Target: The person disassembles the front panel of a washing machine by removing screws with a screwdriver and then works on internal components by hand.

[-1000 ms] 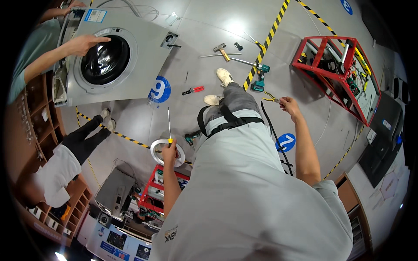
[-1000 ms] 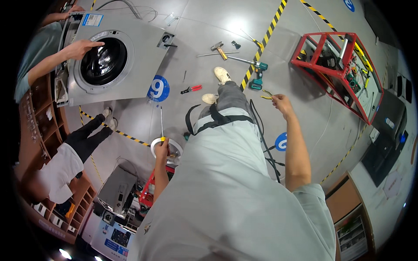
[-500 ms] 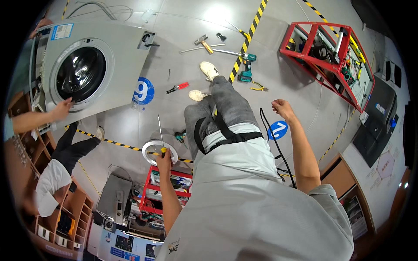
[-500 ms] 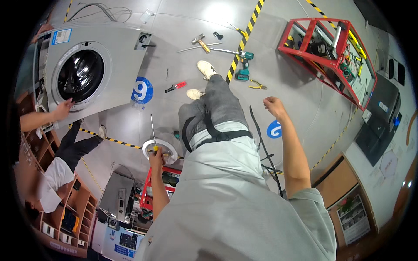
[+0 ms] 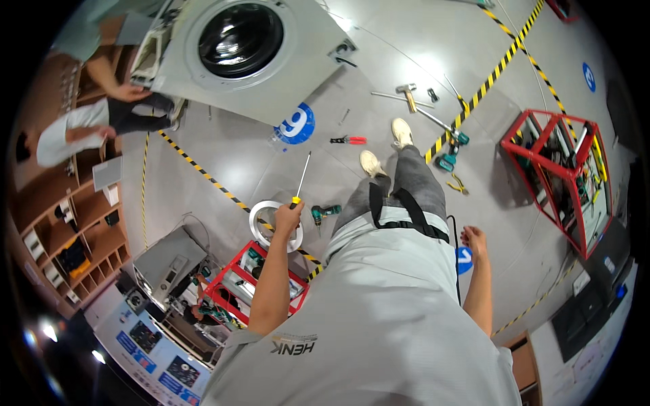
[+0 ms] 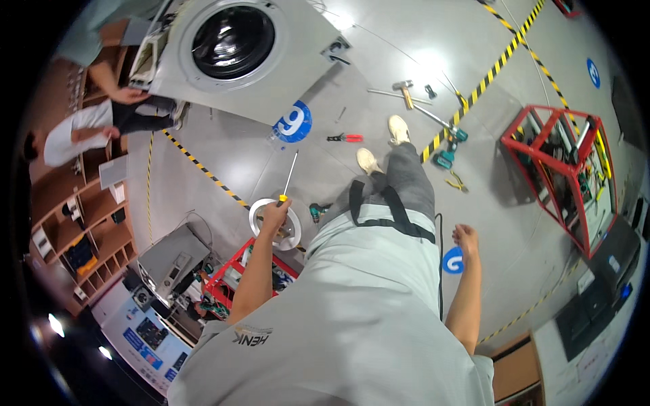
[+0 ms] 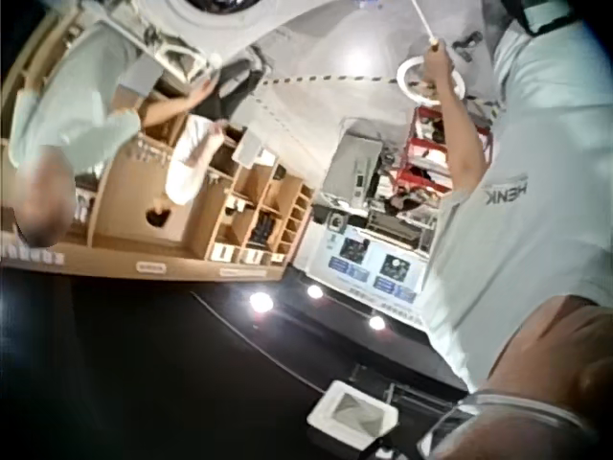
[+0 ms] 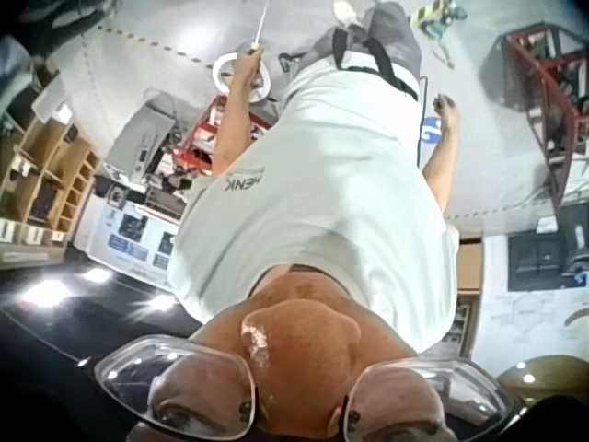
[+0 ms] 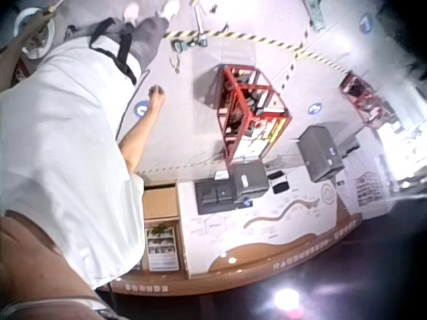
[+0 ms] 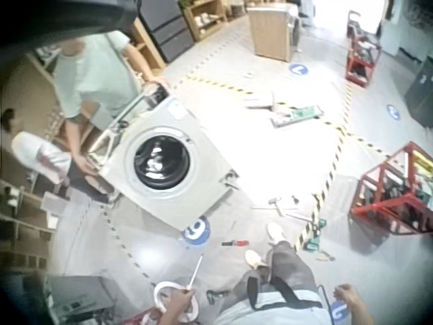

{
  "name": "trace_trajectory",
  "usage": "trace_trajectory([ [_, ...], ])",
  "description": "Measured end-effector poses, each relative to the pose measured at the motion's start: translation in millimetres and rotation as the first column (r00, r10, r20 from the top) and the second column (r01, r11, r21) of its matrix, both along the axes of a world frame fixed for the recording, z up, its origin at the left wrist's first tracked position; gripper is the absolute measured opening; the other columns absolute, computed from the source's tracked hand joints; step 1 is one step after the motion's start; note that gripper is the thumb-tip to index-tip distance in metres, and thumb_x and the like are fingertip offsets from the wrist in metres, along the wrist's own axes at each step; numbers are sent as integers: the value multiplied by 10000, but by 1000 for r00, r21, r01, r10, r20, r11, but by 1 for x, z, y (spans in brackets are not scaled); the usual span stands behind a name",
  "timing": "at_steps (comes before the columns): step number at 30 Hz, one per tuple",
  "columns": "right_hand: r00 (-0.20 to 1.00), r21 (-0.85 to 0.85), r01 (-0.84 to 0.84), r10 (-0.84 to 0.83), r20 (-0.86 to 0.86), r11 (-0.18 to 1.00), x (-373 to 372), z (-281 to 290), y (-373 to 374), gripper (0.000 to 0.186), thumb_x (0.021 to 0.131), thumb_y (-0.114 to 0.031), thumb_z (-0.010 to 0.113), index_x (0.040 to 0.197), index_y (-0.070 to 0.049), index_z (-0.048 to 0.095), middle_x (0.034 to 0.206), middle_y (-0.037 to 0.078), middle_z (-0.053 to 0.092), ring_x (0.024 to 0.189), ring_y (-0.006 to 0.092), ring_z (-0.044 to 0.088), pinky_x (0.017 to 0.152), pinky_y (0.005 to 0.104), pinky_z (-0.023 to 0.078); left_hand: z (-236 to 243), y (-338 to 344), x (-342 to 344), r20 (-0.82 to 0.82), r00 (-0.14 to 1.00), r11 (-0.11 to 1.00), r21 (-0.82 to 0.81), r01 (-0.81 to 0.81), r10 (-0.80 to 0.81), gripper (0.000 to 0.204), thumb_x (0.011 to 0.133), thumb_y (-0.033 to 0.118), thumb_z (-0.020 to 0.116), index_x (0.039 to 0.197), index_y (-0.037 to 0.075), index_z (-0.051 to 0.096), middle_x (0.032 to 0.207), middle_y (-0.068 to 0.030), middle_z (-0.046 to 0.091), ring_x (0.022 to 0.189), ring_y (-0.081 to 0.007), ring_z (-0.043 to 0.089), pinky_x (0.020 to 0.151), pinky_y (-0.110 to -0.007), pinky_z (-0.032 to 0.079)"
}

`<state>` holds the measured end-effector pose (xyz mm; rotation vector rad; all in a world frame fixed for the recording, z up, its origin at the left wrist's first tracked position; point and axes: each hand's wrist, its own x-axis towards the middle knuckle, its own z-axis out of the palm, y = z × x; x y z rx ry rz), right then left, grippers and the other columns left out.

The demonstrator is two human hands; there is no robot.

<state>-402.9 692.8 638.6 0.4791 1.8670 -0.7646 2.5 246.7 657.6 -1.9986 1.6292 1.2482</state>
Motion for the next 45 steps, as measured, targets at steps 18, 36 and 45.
trace_trajectory([
  [18,868,25,-474,472,-156,880,-101,71,-45,234,911,-234,636,1041,-40,632,859,50,669,733,145,628,642,276,488,-66,69,22,4,910,908,55,-414,415,461,839,406,651,662,-19,615,528,-123,584,450,-249,591,483,-383,471],
  [36,-346,513,-792,936,68,-330,-210,-21,-443,277,886,-259,623,1015,-19,677,852,107,694,820,187,664,740,312,507,-384,111,-93,-209,352,334,-120,-935,912,484,834,436,655,799,-47,641,703,-233,629,692,-431,613,610,-451,466],
  [45,-855,570,-453,515,-59,-685,-45,-273,-534,262,866,-122,678,1088,-10,598,986,113,634,888,213,624,748,323,492,-664,145,-37,-107,408,338,-392,-855,907,447,899,401,623,1126,17,608,849,-189,645,771,-316,648,676,-401,492],
])
